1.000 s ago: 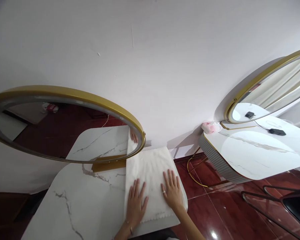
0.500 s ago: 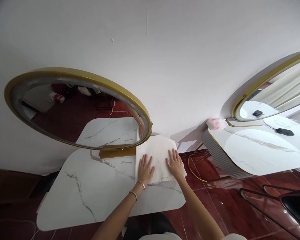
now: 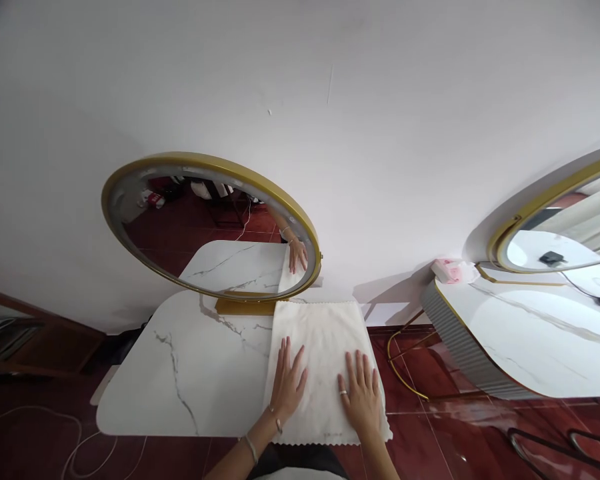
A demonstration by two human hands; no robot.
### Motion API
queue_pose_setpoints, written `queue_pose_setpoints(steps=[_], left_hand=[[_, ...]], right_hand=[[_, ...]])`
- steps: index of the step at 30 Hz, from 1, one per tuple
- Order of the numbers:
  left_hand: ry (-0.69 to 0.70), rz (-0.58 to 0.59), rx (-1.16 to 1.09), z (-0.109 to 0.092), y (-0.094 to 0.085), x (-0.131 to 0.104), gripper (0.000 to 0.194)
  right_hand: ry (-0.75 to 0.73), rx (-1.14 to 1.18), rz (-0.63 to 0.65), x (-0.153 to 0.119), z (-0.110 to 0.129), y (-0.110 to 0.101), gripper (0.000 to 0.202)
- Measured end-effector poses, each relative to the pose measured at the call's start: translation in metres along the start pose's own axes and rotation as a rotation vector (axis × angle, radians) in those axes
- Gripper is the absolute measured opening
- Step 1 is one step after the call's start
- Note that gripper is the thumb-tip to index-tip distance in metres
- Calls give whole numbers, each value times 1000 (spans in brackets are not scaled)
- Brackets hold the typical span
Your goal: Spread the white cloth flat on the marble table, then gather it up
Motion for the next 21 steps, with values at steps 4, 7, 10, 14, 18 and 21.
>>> queue_pose_setpoints(steps=[4, 7, 10, 14, 18, 21], left_hand=[[-51, -46, -8, 15, 9, 51, 62], [-76, -51, 1, 26, 14, 63, 65], [-89, -61, 15, 36, 12, 58, 65], [-109, -49, 43, 66, -7, 46, 64], [-119, -10, 80, 120, -45, 27, 62], [-129, -7, 111, 170, -80, 9, 61]], right_hand=[[15, 24, 0, 7, -5, -2, 64], [50, 77, 10, 21, -4, -3, 66], [10, 99, -4, 33, 11, 0, 64], [-94, 66, -23, 30, 57, 6, 66], [-94, 70, -3, 17, 127, 3, 67], [-92, 99, -3, 12, 190, 0, 67]])
Point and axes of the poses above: each hand's wrist, its own x-axis towards the middle knuckle, its own y-axis out of the palm, z = x × y, the point moved 1 cm from there along x, towards the middle knuckle, and after that the axes turned 8 degrees about -x, right-handed, at the moved point
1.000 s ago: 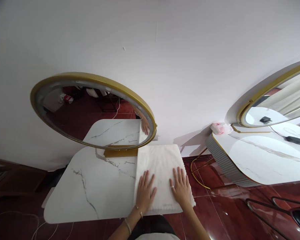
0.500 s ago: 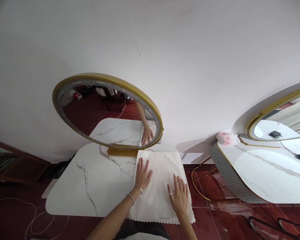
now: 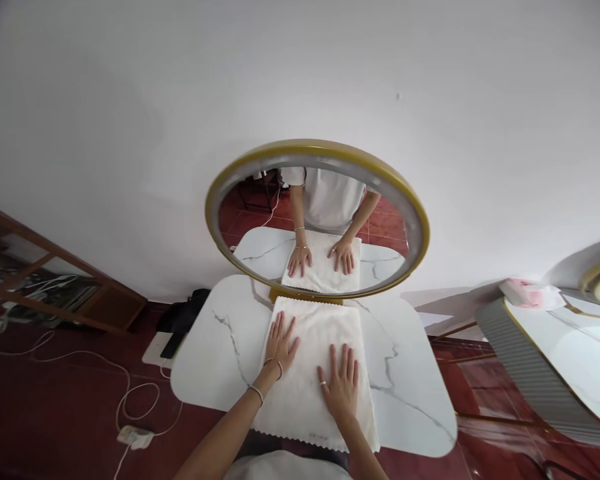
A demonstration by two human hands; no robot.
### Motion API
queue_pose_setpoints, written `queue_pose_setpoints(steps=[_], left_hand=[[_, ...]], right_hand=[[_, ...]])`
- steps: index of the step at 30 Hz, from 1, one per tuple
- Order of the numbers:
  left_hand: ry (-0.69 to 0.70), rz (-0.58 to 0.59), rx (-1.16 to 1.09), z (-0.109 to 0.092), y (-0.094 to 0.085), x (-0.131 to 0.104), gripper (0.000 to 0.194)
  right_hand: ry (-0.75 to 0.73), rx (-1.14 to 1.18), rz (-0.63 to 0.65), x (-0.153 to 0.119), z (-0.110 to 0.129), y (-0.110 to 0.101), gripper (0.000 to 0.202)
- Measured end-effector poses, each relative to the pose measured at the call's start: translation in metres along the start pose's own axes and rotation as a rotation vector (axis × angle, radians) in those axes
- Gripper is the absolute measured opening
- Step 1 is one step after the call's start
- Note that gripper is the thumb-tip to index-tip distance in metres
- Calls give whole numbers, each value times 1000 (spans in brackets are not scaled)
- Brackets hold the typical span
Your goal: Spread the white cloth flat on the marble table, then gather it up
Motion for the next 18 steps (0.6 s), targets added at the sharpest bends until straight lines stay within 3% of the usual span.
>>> queue_pose_setpoints(steps=[5, 9, 13, 18], left_hand=[[-33, 18, 85, 93, -49, -12, 60], [-54, 29, 125, 145, -79, -15, 57], [-54, 39, 146, 162, -88, -15, 56], [-56, 26, 169, 150, -76, -15, 57]], right_hand=[[-22, 47, -9, 10, 102, 11, 68], [-34, 64, -8, 17, 159, 21, 66], [18, 83, -53, 40, 186, 34, 63], [-76, 115, -72, 89, 187, 46, 61]])
Point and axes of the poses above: each hand's wrist, its own x-axis towards the middle knuckle, its own y-axis out of the palm, z = x × y, the point moved 1 cm from there along x, towards the middle knuckle, and after that the axes turned 8 degrees about -x, right-handed, at the moved point
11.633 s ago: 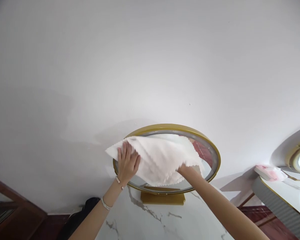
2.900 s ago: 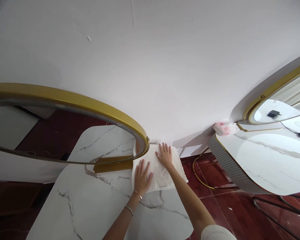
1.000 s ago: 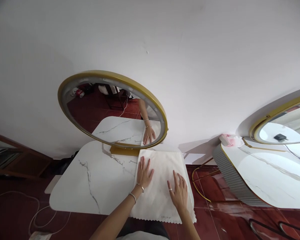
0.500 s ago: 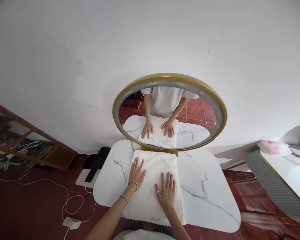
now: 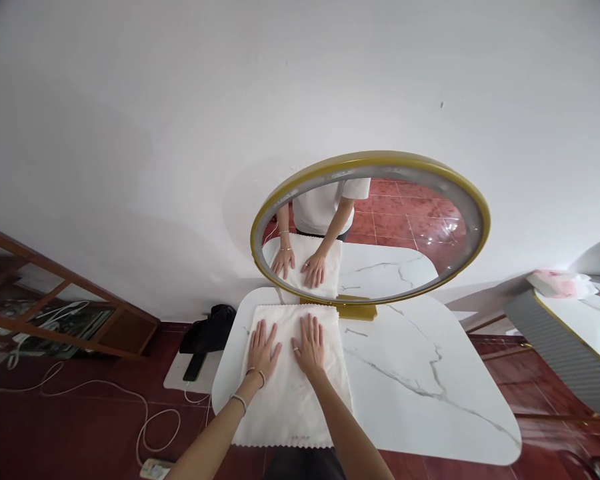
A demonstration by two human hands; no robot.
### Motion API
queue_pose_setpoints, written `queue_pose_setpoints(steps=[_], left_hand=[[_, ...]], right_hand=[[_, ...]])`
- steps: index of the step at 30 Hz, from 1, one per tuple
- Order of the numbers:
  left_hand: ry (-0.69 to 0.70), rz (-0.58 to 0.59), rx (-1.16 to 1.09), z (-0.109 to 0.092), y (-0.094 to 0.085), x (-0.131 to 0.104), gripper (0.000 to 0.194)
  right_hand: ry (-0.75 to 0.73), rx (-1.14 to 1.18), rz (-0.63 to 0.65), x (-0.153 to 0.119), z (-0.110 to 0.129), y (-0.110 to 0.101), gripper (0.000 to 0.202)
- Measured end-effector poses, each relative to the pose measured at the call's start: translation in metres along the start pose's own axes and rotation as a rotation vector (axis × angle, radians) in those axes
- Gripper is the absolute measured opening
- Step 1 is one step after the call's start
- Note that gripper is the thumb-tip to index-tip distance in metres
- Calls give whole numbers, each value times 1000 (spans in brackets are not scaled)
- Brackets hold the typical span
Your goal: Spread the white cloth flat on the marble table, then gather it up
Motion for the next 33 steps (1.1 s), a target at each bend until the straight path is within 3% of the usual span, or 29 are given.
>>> queue_pose_setpoints(steps=[4, 8, 12, 15, 20, 25, 28, 33], left_hand=[[25, 14, -37, -34, 10, 6, 58], [68, 25, -141, -101, 28, 9, 58], [98, -7, -275, -170, 46, -15, 56], [109, 1, -346, -192, 45, -42, 61], [154, 155, -377, -177, 21, -55, 61], [162, 198, -369, -146, 5, -50, 58], [156, 211, -348, -116, -4, -53, 58], [110, 211, -294, -48, -26, -64, 58]], right_hand=[[-13, -31, 31, 3, -36, -3, 63], [72, -81, 58, -16, -97, -16, 64], [142, -135, 121, -28, -148, -27, 62], [182, -160, 149, -30, -163, -32, 64], [228, -156, 169, -32, -151, -37, 67], [225, -145, 160, -33, -117, -39, 68], [218, -135, 181, -29, -83, -36, 66], [181, -117, 226, -19, -10, -23, 65]])
Point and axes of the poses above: each hand's wrist, its own x-axis towards the middle knuckle, its own y-axis out of the palm, z = x × y, the point moved 1 cm from there along x, towards the middle knuckle, and after that the axes turned 8 degrees about -x, right-handed, at the moved point
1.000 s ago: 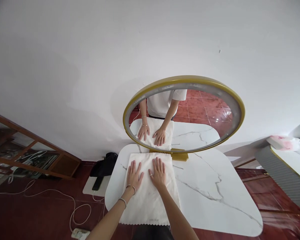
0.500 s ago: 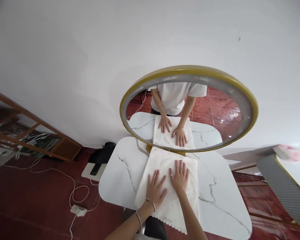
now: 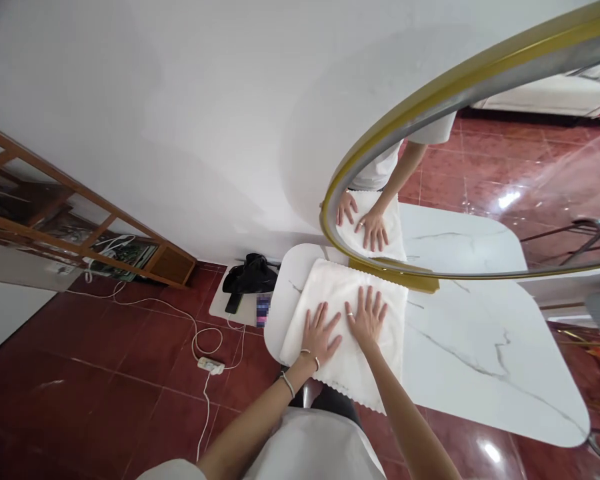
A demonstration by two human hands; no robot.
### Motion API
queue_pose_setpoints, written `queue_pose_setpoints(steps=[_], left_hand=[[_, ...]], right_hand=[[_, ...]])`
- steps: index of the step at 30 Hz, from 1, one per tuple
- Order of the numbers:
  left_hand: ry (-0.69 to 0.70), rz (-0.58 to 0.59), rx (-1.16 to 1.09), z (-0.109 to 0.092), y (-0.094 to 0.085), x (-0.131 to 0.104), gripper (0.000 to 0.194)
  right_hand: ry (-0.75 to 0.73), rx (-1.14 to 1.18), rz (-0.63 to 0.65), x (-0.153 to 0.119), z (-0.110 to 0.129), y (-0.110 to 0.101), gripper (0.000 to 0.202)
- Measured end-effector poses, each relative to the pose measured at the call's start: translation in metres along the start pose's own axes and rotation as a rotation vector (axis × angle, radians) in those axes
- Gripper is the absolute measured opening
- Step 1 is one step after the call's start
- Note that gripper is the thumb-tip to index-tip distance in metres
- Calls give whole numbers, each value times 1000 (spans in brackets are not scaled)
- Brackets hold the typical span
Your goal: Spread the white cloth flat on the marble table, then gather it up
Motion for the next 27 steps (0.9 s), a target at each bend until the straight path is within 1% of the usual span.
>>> queue_pose_setpoints(steps=[2, 4, 6, 8, 10, 13, 15, 17, 20, 23, 25, 27], left_hand=[[-25, -14, 20, 21, -13, -11, 58], [-40, -28, 33, 38, -25, -19, 58], [-60, -43, 37, 52, -34, -21, 55], [-85, -53, 33, 65, -41, -12, 51], [-94, -59, 29, 78, -48, 11, 49], [-31, -59, 30, 96, -55, 58, 50], [16, -67, 31, 107, -57, 89, 51], [25, -90, 32, 114, -57, 113, 52], [-1, -129, 39, 123, -57, 141, 53], [-14, -119, 39, 131, -60, 165, 52], [-7, -92, 30, 135, -63, 180, 51], [11, -73, 25, 135, -64, 187, 48]], right_hand=[[-32, 3, 9, 0, 30, 2, 65], [-56, -2, 14, 0, 54, 3, 64], [-80, -9, 16, -1, 71, 2, 64], [-110, -14, 13, 0, 79, 1, 64], [-152, -16, 12, 4, 81, 1, 65], [-233, -17, 25, 18, 78, 6, 68], [-263, -12, 37, 35, 77, 13, 69], [-262, -4, 53, 56, 79, 22, 70], [-217, -1, 93, 93, 83, 35, 67], [-135, 0, 137, 127, 88, 44, 64], [-85, 7, 160, 143, 92, 47, 64], [-50, 8, 169, 149, 96, 47, 64]])
Point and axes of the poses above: each hand's wrist, its own x-axis towards the middle knuckle, its own y-axis out of the palm, z = x × y, the point moved 1 cm from there along x, towards the middle knuckle, and after that the axes turned 8 degrees about -x, right-handed, at the moved point
